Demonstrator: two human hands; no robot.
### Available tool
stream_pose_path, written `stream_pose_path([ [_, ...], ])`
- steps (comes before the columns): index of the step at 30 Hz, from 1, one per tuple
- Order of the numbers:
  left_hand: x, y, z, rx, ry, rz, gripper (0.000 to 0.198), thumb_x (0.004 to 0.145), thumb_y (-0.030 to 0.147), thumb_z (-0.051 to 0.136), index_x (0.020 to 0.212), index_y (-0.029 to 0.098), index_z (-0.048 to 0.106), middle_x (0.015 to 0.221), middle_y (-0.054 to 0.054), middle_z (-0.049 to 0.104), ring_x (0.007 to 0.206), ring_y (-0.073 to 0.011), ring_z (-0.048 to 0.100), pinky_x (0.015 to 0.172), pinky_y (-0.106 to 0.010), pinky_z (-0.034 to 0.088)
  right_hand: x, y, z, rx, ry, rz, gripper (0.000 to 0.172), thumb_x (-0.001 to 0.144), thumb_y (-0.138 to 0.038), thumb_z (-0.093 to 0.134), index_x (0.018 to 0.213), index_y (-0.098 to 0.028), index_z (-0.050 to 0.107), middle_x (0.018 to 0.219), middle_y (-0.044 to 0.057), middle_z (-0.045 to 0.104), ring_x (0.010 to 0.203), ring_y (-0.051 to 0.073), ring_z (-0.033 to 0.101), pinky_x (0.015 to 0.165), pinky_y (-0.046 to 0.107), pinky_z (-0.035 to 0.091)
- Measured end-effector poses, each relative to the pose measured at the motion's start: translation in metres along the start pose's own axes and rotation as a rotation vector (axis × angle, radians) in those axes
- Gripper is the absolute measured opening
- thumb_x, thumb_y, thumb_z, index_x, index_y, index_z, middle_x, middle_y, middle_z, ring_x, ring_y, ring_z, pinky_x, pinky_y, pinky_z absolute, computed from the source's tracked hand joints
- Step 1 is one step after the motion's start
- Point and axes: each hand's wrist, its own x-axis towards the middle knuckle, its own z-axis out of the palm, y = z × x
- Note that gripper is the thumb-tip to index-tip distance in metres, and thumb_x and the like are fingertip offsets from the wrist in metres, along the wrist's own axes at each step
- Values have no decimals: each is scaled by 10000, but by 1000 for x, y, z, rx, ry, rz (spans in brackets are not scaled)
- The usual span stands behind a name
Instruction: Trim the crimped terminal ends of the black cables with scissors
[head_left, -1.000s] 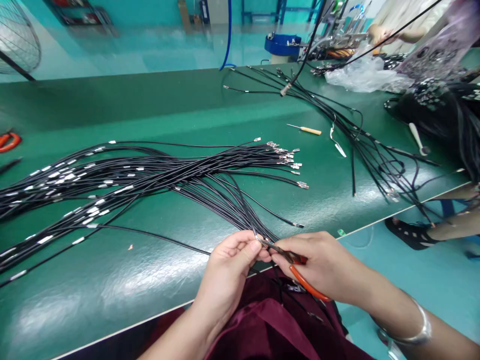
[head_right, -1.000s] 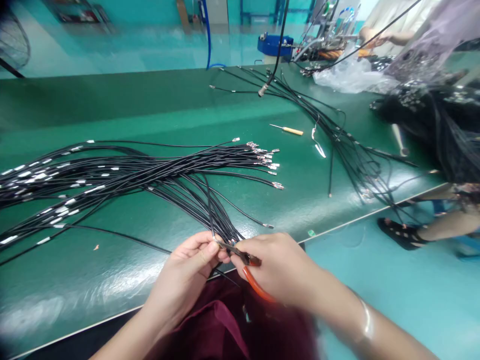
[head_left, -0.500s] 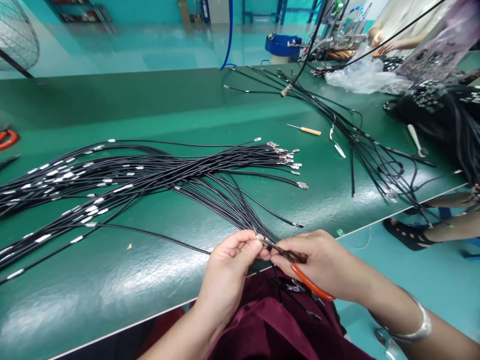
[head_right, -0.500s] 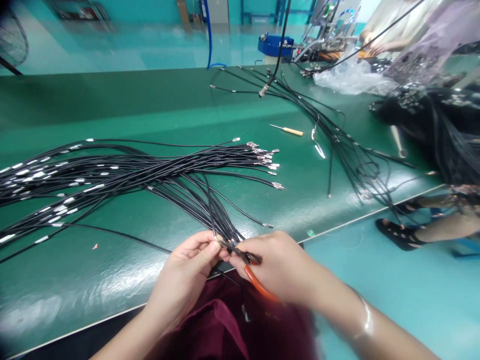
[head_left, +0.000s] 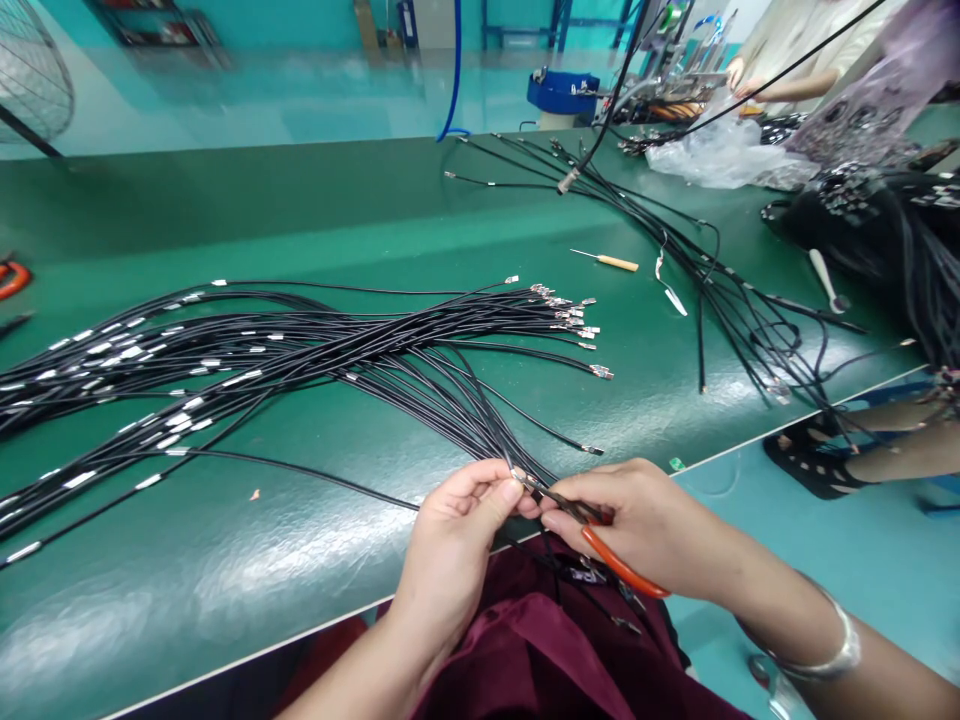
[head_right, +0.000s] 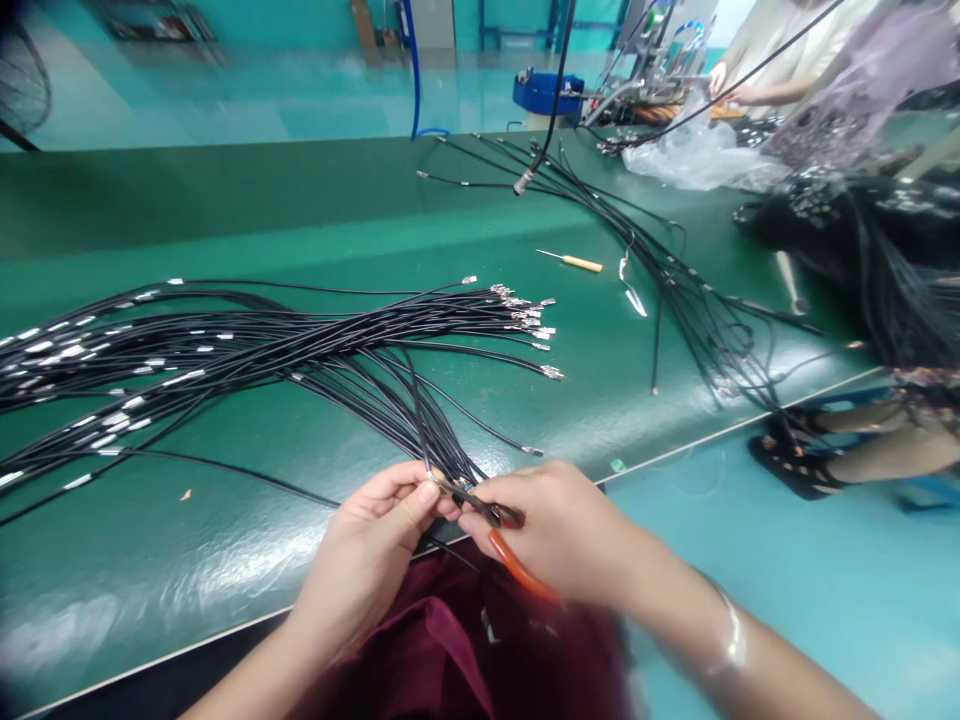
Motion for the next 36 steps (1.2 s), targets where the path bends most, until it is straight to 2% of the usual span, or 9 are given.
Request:
stream_pose_path([
  [3,-1,0,0,8,-4,3,54,772,202,691,811,166,695,709,-10,683,698,-121,625,740,-242,486,1,-1,0,-11,25,-18,248,890,-272,527,660,-189,569,556,-69,372,511,77,276,488,217,259],
  [12,-1,-2,-3,44,-10,34,49,787,198,680,829,180,696,724,4,678,695,-106,620,732,-224,483,0,0,-1,56,-10,14,304,883,-257,529,597,-184,455,556,-73,281,516,77,246,469,210,235],
  [22,-2,-4,-3,82,4,41,66,792,200,676,850,174,694,734,-4,681,705,-112,621,744,-232,481,0,0,0,-38,-2,7,310,903,-282,486,611,-195,541,535,-56,345,506,97,260,481,240,255],
  [27,-2,-2,-1,86,30,37,66,778,204,690,833,168,693,727,-4,685,693,-107,621,729,-220,485,-1,2,4,-47,-3,34,326,908,-333,481,619,-192,534,533,-51,384,490,91,290,480,240,257],
  [33,-2,-3,0,80,44,33,71,772,208,696,830,168,696,720,-5,687,700,-109,626,729,-217,485,-1,2,5,2,-20,67,355,899,-363,506,593,-184,501,535,-57,368,496,83,298,485,237,254],
  [36,-4,-1,2,54,49,16,70,760,205,706,817,166,695,718,-7,688,694,-112,631,728,-221,482,-3,2,-1,105,-16,159,329,877,-369,533,606,-183,535,518,-63,346,488,81,279,452,226,238],
])
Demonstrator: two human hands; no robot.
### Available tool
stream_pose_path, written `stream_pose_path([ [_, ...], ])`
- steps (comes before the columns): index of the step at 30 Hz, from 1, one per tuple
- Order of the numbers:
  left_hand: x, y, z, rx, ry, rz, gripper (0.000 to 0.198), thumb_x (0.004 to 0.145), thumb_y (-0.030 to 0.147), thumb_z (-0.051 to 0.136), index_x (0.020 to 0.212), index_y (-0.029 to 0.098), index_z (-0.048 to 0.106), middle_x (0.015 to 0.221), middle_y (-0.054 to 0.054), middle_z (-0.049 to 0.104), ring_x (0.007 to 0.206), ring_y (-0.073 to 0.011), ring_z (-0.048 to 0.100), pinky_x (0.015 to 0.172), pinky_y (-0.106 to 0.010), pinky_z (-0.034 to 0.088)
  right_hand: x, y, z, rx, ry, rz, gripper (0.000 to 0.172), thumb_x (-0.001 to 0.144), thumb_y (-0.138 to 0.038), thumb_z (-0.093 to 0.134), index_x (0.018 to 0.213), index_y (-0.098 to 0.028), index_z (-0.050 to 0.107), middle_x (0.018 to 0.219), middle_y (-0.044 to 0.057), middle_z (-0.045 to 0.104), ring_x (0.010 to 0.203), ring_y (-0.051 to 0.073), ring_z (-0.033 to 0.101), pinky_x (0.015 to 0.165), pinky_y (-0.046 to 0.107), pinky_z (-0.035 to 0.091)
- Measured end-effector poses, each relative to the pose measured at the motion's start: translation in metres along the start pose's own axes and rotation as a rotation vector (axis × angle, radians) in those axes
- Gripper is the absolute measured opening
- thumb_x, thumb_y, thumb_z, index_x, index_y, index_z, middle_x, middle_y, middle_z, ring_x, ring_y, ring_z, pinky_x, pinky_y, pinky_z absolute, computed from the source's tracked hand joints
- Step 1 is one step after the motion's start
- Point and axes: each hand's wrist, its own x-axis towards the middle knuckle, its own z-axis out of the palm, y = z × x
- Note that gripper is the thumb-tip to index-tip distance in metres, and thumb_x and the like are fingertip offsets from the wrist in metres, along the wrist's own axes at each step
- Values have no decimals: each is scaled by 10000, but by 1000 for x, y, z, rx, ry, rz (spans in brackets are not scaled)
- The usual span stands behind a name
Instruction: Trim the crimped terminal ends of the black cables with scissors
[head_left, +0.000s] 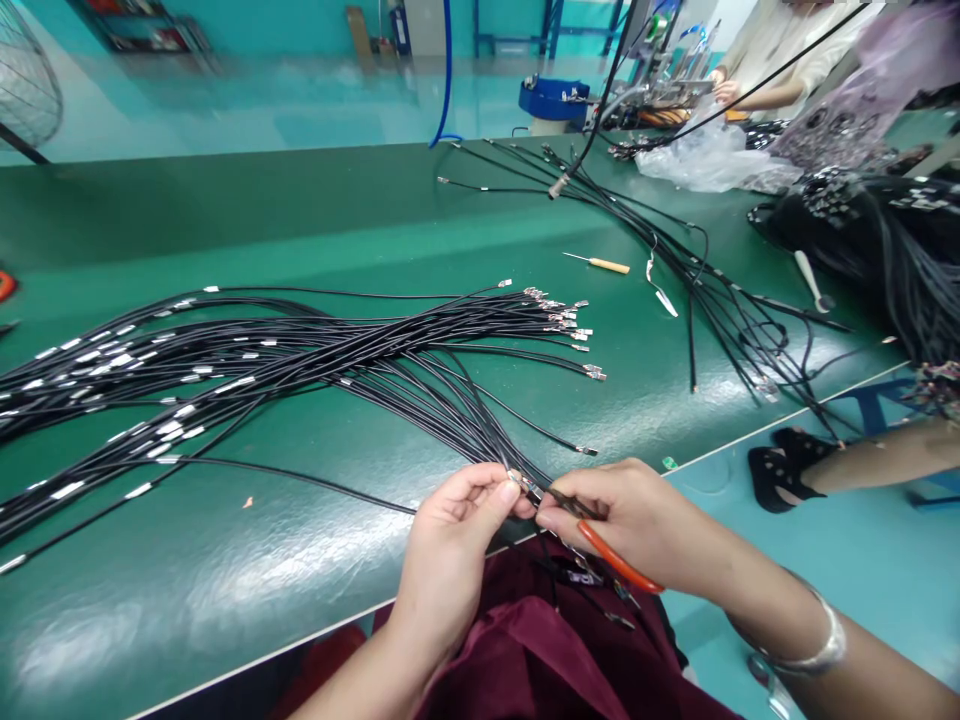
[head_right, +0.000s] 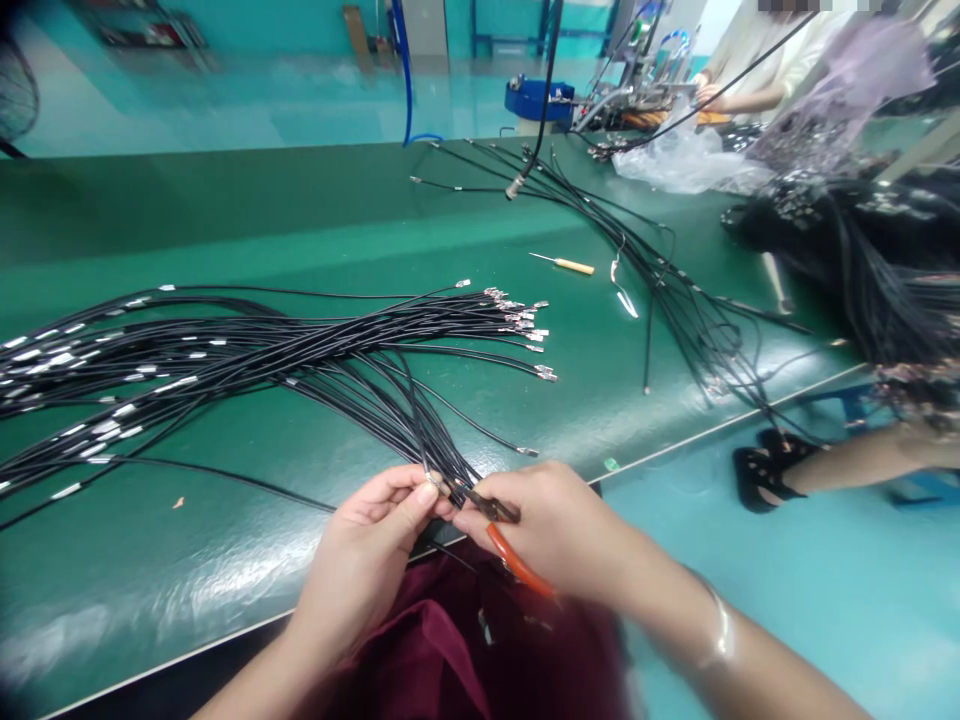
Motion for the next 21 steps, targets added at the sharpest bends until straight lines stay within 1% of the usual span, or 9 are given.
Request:
stream_pose_path([
  [2,-1,4,3,-40,2,-39,81,741,208,723,798,158,692,700,-10,683,675,-115,632,714,-226,483,-1,0,-6,124,10,106,290,867,-382,538,661,-182,578,516,-62,369,476,79,303,430,214,250],
  [4,-1,8,7,-109,0,-112,105,715,211,743,776,148,688,696,-19,680,665,-125,635,707,-238,492,-2,-2,-10,247,58,172,218,838,-377,574,743,-183,606,543,-53,439,481,79,364,437,205,304],
  [6,1,12,11,-172,-15,-176,115,695,201,755,760,136,686,708,-26,676,665,-124,632,705,-240,499,-1,-4,-10,352,145,178,149,787,-331,633,815,-187,607,620,-31,536,532,90,460,496,210,389],
  [8,4,14,15,-195,-34,-191,110,694,192,755,752,126,688,686,-20,656,630,-104,607,661,-216,491,1,-7,-7,442,220,167,165,747,-286,666,863,-192,596,715,-6,606,613,108,541,575,228,451],
  [10,7,14,19,-180,-47,-186,111,707,202,747,757,124,687,615,0,616,547,-78,555,570,-188,458,4,-10,-1,512,280,172,166,738,-270,666,860,-194,583,749,1,626,651,118,573,604,239,470],
  [13,11,16,24,-161,-80,-213,117,743,234,721,783,133,679,505,31,536,441,-66,483,467,-183,402,10,-13,3,597,343,193,137,739,-266,650,805,-190,557,714,-12,611,636,116,573,594,242,466],
  [15,13,18,27,-196,-110,-236,140,755,224,708,864,140,684,516,42,520,406,-51,438,417,-173,367,14,-13,2,668,339,191,148,729,-258,654,795,-184,544,719,-16,608,647,112,578,612,242,462],
  [17,15,20,29,-254,-138,-260,200,747,199,713,936,141,683,572,41,529,394,-29,391,377,-158,329,17,-10,-2,741,296,197,185,711,-253,673,813,-180,536,698,-31,597,627,100,564,602,233,442],
  [21,20,20,32,-295,-168,-285,151,716,167,738,846,107,690,593,37,523,411,-12,382,372,-139,329,20,-2,-6,850,227,219,245,684,-258,708,826,-177,526,614,-69,539,547,74,494,546,215,384],
])
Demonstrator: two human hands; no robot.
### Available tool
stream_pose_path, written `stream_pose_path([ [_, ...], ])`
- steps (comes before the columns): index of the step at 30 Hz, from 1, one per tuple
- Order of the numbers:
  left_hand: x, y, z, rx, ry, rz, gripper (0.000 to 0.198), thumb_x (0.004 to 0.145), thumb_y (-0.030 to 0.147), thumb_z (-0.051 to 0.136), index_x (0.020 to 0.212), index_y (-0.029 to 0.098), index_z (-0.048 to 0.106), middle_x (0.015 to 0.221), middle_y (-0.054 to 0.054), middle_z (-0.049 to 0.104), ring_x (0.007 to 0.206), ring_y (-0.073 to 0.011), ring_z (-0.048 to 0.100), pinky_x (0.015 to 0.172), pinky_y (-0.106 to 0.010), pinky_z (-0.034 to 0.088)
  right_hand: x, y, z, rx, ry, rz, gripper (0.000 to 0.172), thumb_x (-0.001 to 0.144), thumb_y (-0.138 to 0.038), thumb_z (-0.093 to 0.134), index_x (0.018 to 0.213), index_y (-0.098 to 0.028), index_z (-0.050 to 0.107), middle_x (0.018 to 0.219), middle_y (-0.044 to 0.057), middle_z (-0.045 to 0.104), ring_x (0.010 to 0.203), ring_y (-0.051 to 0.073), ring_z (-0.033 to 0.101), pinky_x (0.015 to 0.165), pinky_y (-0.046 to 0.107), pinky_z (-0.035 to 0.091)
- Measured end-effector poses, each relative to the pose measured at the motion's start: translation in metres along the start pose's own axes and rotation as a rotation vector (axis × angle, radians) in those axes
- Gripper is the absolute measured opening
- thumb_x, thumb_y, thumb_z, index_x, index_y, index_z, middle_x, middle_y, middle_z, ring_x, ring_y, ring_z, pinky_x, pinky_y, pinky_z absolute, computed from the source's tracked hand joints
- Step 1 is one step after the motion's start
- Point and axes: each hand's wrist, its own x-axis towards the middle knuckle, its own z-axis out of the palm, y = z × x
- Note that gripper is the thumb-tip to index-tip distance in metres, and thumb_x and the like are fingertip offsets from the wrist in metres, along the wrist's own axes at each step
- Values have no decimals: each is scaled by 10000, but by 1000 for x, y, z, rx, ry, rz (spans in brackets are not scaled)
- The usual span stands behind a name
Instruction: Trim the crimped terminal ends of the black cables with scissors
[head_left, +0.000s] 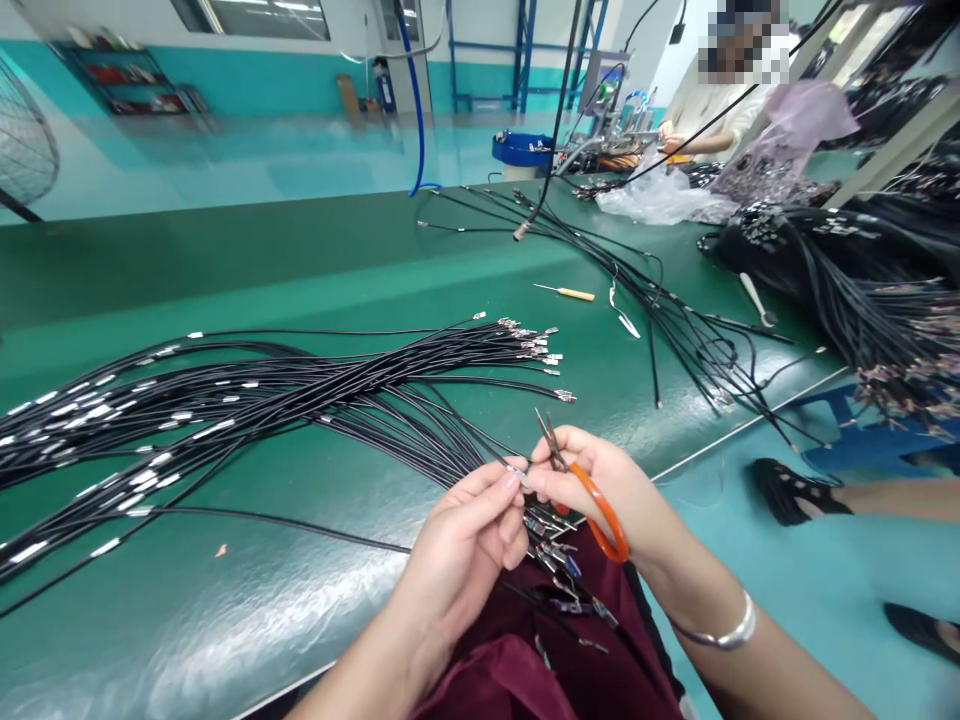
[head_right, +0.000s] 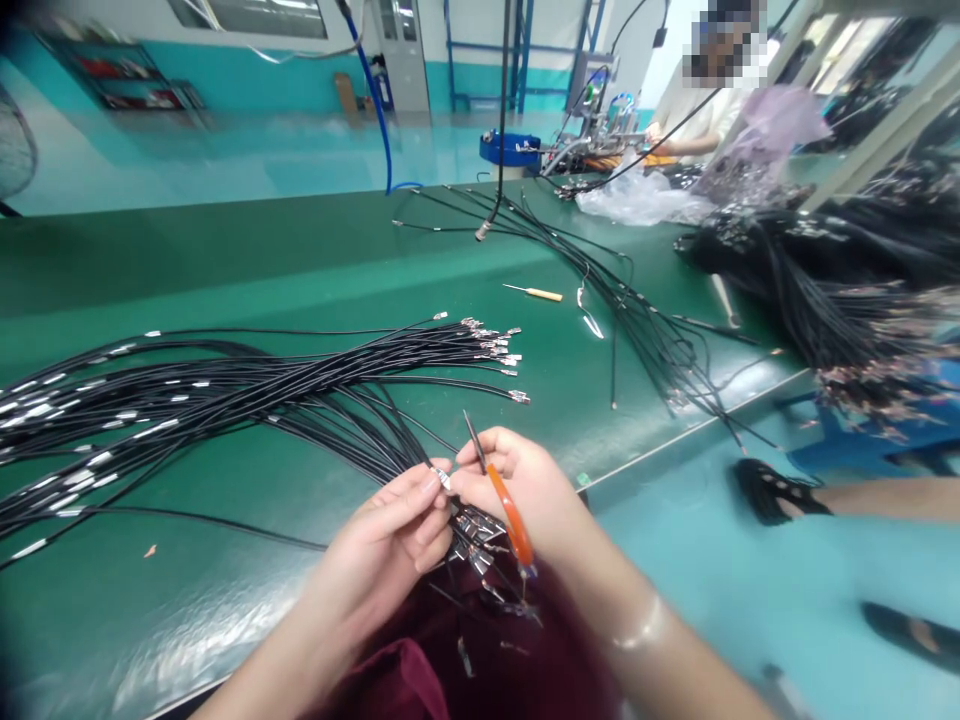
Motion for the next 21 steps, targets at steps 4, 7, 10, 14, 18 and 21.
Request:
stream_pose_path([
  [4,3,-2,-1,42,44,30,170,679,172,770,820,107,699,552,36,524,426,-24,432,395,-133,363,3,4,-2,58,-2,-10,297,666,-303,740,818,-178,518,611,-72,517,538,72,471,548,222,387],
  [7,4,-4,-1,93,62,42,167,684,218,772,779,110,688,513,42,506,406,-30,432,389,-137,360,4,7,-3,57,0,-23,321,662,-330,750,819,-178,514,622,-66,517,547,74,467,554,227,394],
  [10,5,-6,-2,150,80,54,172,699,256,761,729,118,663,474,51,488,376,-33,421,378,-140,355,7,8,-5,43,-16,-33,294,677,-313,733,830,-178,522,652,-52,540,597,90,501,590,233,411],
  [14,3,-1,-9,333,101,20,252,722,358,732,667,133,630,425,38,513,326,-51,420,352,-156,357,7,6,-9,-50,-28,-67,209,700,-242,680,831,-180,529,659,-53,541,591,90,498,603,227,411],
  [18,-8,16,-12,715,109,67,305,762,429,670,650,147,643,480,-17,605,331,-95,491,366,-195,389,1,8,-11,-441,140,-171,63,751,-180,570,804,-197,541,618,-50,512,556,104,454,550,225,368],
  [21,-7,36,-5,987,179,404,196,753,373,681,829,194,707,672,-38,686,512,-151,606,504,-238,479,-4,14,-11,-759,212,-237,93,752,-136,529,771,-219,566,576,-47,507,542,120,449,541,237,333],
])
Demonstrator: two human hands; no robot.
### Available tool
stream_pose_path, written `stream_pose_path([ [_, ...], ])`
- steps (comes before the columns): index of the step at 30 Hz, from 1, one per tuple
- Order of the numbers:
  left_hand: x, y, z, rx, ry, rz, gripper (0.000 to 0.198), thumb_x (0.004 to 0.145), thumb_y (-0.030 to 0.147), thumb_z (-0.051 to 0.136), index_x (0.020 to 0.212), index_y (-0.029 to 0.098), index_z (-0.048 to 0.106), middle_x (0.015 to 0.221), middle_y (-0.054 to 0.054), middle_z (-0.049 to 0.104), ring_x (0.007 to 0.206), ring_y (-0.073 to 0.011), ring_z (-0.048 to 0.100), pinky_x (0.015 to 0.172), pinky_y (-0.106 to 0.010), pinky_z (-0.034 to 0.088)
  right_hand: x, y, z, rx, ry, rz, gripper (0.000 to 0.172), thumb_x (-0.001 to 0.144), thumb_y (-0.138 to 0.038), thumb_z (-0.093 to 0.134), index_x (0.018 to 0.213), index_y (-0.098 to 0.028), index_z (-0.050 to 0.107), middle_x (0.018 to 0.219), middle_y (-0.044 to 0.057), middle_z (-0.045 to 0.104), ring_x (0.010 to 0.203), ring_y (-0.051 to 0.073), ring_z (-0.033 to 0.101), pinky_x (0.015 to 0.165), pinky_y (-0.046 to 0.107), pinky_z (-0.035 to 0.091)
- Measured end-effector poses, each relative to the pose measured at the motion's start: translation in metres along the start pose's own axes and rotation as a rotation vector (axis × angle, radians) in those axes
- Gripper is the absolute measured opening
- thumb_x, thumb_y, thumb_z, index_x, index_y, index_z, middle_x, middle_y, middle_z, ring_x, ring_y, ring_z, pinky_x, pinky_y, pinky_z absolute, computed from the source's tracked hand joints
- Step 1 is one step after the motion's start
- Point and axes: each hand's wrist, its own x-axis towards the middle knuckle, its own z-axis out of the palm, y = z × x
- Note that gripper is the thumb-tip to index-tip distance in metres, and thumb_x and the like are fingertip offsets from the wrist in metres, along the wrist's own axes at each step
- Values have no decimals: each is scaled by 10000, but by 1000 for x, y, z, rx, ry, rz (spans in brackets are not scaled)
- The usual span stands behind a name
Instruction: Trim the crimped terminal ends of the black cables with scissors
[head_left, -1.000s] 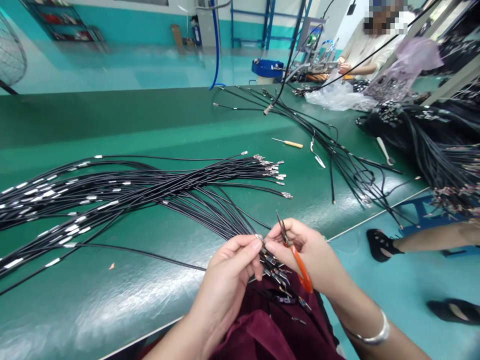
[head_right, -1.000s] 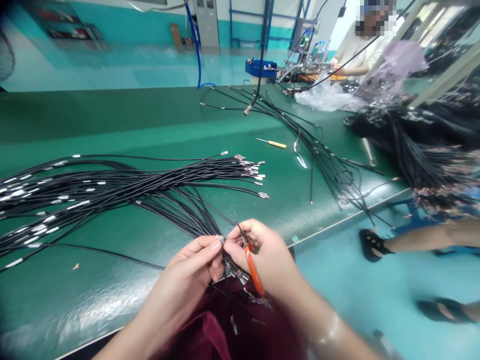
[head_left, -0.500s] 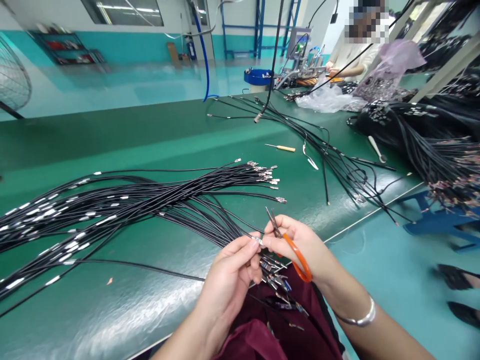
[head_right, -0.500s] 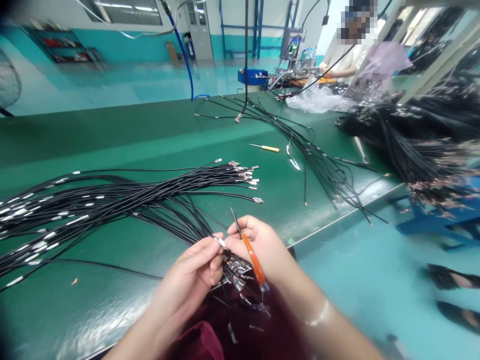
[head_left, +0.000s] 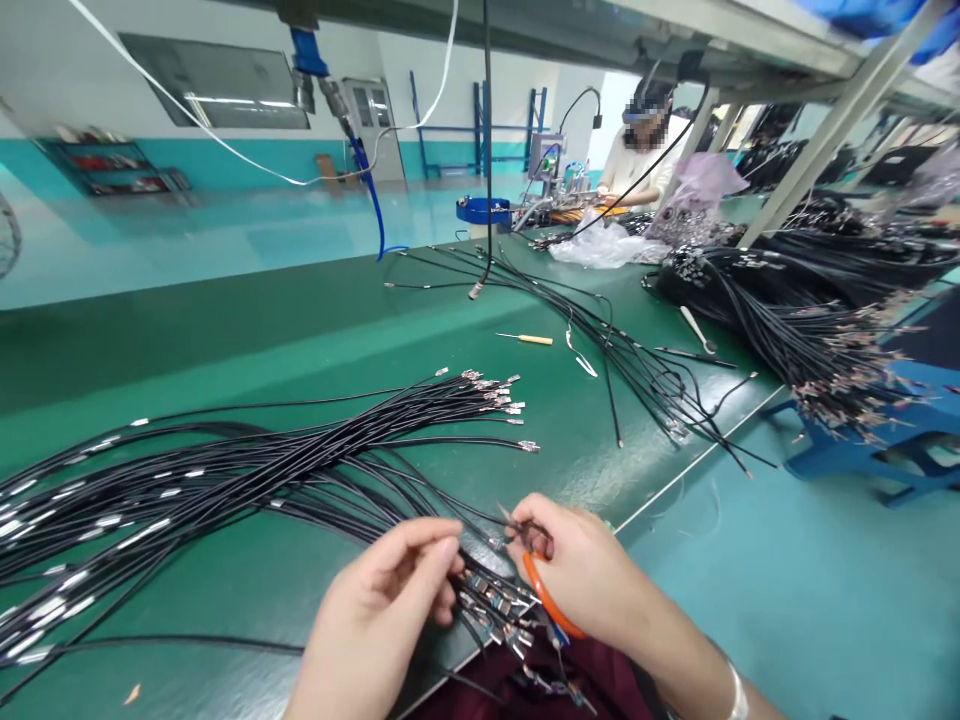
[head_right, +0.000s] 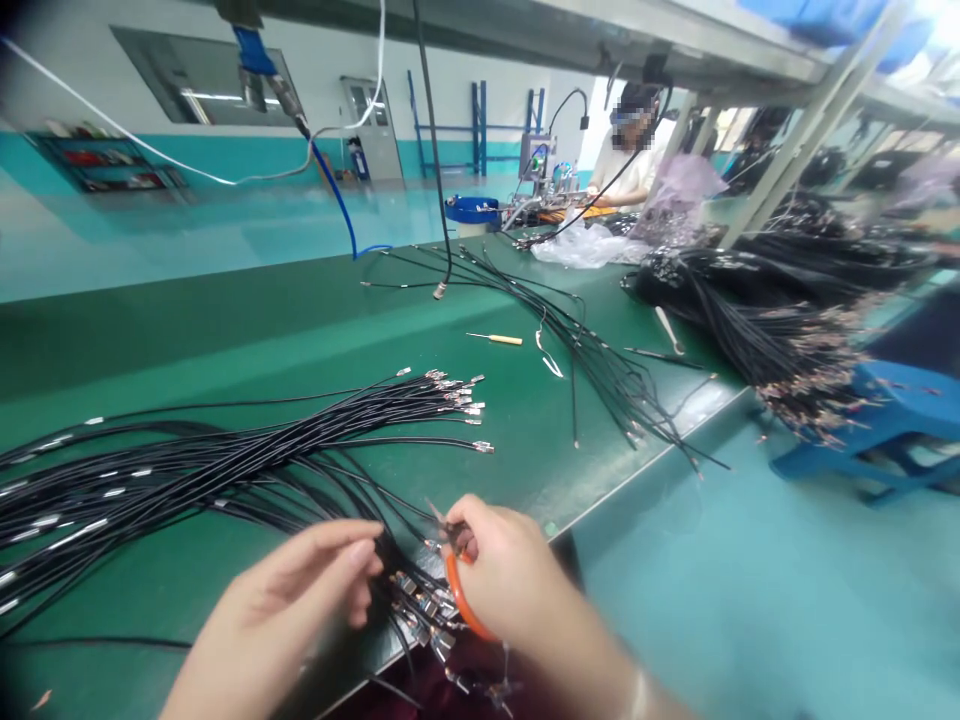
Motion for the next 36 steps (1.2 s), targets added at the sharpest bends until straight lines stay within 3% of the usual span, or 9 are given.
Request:
stream_pose_path([
  [3,28,12,1,376,34,402,100,783,279,651,831,231,725,835,-51,706,785,-202,641,742,-277,478,-5,4,1,-85,-8,-28,103,735,-135,560,773,-228,586,611,-37,555,568,129,494,560,239,347],
  [6,69,12,14,648,-109,674,167,837,217,565,903,239,717,869,-55,689,836,-211,597,804,-314,439,-8,10,-5,-26,21,12,44,759,-193,577,785,-227,588,619,-34,567,569,132,509,552,234,379],
  [10,116,-2,40,824,-247,744,210,848,169,522,963,214,693,910,-72,654,882,-224,549,824,-343,424,-8,28,-21,160,116,125,70,785,-266,558,830,-220,588,696,-9,622,613,140,560,583,240,450],
  [14,135,-10,56,864,-266,715,158,847,168,534,869,194,687,860,-68,622,863,-231,515,817,-377,410,-8,50,-37,344,233,238,146,759,-332,600,841,-212,583,807,26,670,732,165,633,704,282,501],
  [19,125,-2,53,865,-299,664,167,879,161,490,799,190,634,811,-42,620,819,-209,523,792,-372,416,4,62,-44,476,299,243,221,736,-366,647,871,-206,577,836,48,671,794,192,640,759,342,501],
  [25,91,8,38,687,-294,633,159,909,174,470,934,207,624,877,-14,640,853,-160,563,790,-303,445,28,38,-33,689,208,106,240,710,-332,709,835,-196,555,842,35,671,808,166,635,779,317,502],
  [30,68,2,33,505,-225,682,231,905,140,479,1023,214,663,868,-28,627,845,-151,564,779,-290,449,34,23,-25,804,125,124,216,737,-284,692,839,-189,528,712,-17,627,687,126,615,695,278,490],
  [36,56,2,31,334,-110,553,128,843,217,614,923,212,715,829,-18,638,806,-148,596,745,-269,460,33,8,-22,851,149,58,210,723,-229,706,851,-189,543,750,-36,581,705,97,574,704,245,467],
])
